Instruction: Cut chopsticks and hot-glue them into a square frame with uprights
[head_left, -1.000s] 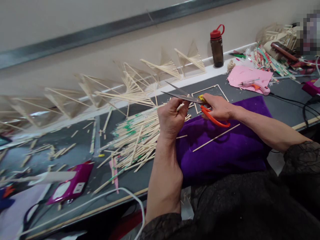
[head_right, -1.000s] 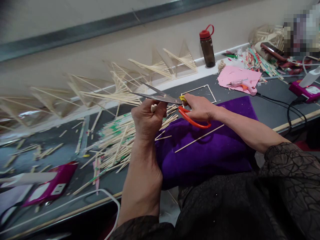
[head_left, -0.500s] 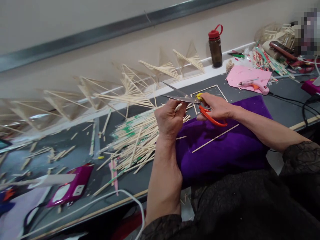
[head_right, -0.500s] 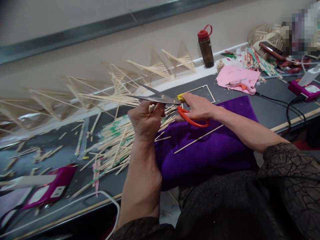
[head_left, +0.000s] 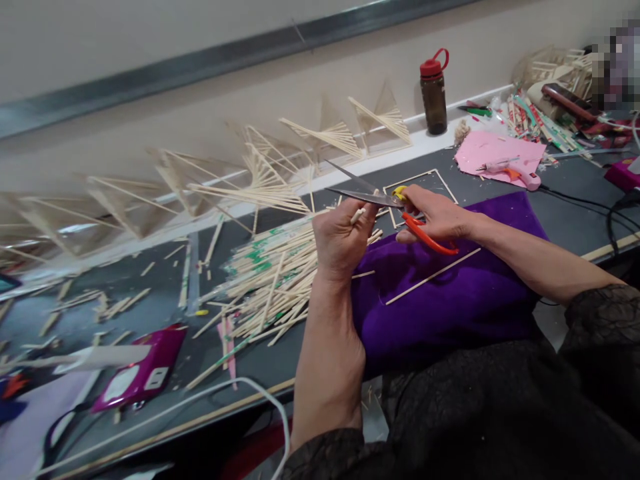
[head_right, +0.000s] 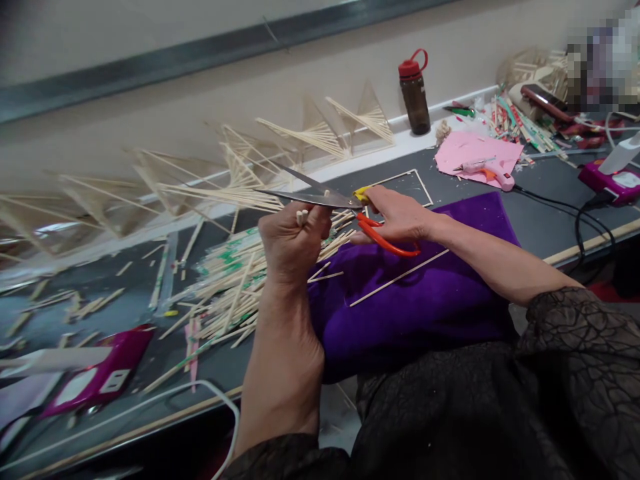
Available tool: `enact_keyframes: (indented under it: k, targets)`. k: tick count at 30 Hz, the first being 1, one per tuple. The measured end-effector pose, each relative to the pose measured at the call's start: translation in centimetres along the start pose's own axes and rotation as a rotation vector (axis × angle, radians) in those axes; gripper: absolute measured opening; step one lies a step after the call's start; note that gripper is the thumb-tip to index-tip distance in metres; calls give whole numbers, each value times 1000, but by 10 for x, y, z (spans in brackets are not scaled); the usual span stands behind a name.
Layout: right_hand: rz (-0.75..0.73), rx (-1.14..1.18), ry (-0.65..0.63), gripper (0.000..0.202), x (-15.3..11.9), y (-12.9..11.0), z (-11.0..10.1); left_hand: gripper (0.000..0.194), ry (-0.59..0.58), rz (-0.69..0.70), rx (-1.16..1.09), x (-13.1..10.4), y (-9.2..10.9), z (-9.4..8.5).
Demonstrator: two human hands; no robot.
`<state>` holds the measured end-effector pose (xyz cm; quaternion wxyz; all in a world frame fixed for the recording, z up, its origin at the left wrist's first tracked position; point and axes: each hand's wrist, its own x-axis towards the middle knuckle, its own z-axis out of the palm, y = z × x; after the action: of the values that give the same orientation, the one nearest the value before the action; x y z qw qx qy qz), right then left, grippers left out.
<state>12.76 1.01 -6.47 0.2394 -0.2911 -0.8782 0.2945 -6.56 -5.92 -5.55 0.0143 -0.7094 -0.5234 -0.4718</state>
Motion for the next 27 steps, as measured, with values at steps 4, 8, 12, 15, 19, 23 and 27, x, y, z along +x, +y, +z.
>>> enact_keyframes:
  k: [4, 8, 12, 15, 19, 23, 27]
  targets:
    - [33, 25, -7, 41, -1, -5, -1, 38, -7, 1, 36, 1, 2, -1]
    - [63, 12, -7, 34, -3, -7, -3, 34, 4, 19, 64, 3, 0, -2]
    - [74, -17, 15, 28, -1, -6, 0, 30, 2, 2, 87, 4, -3, 1]
    - [104, -87, 78, 19, 3, -3, 3, 27, 9, -20, 77, 3, -3, 2]
    - [161, -171, 196, 18, 7, 3, 2, 27, 11, -47, 40, 3, -2, 3]
    - [200, -110, 297, 23, 7, 6, -7, 28, 79, -83, -77, 3, -1, 5]
    - [241, -4, 302, 28, 7, 10, -10, 26, 172, -172, -260, 8, -4, 1]
